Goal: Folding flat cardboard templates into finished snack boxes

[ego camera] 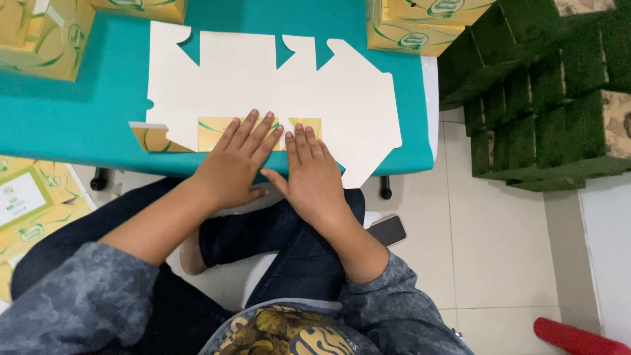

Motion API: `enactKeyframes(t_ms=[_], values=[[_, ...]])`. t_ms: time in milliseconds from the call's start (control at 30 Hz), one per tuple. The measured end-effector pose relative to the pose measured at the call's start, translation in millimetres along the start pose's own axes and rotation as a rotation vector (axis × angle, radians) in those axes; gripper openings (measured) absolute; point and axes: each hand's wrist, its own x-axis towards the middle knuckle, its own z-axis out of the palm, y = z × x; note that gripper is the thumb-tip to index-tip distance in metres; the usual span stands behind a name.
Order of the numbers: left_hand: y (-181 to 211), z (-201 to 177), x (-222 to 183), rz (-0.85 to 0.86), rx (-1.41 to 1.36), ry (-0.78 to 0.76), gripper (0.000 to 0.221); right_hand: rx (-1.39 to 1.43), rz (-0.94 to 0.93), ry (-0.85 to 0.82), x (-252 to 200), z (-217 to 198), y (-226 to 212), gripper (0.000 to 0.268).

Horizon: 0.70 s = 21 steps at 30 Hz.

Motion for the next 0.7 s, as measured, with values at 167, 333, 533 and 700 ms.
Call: enactKeyframes(t_ms=[167, 333, 533, 700], values=[[0, 4, 4, -0.030, 0.136, -0.134, 0.125, -0.038, -0.081, -0.078, 5, -10, 8, 0.077], [2, 10, 11, -0.086, 0.149, -0.207, 0.128, -0.091, -0.167, -0.159, 7, -20, 14, 0.070], [10, -10, 23, -0.104, 0.223, -0.450, 0.134, -0.054, -0.183, -0.207, 7, -32, 18, 0.063], [14, -31, 27, -0.099, 0.242, -0.568, 0.135, -0.072, -0.171, -0.236, 13, -35, 20, 0.063]])
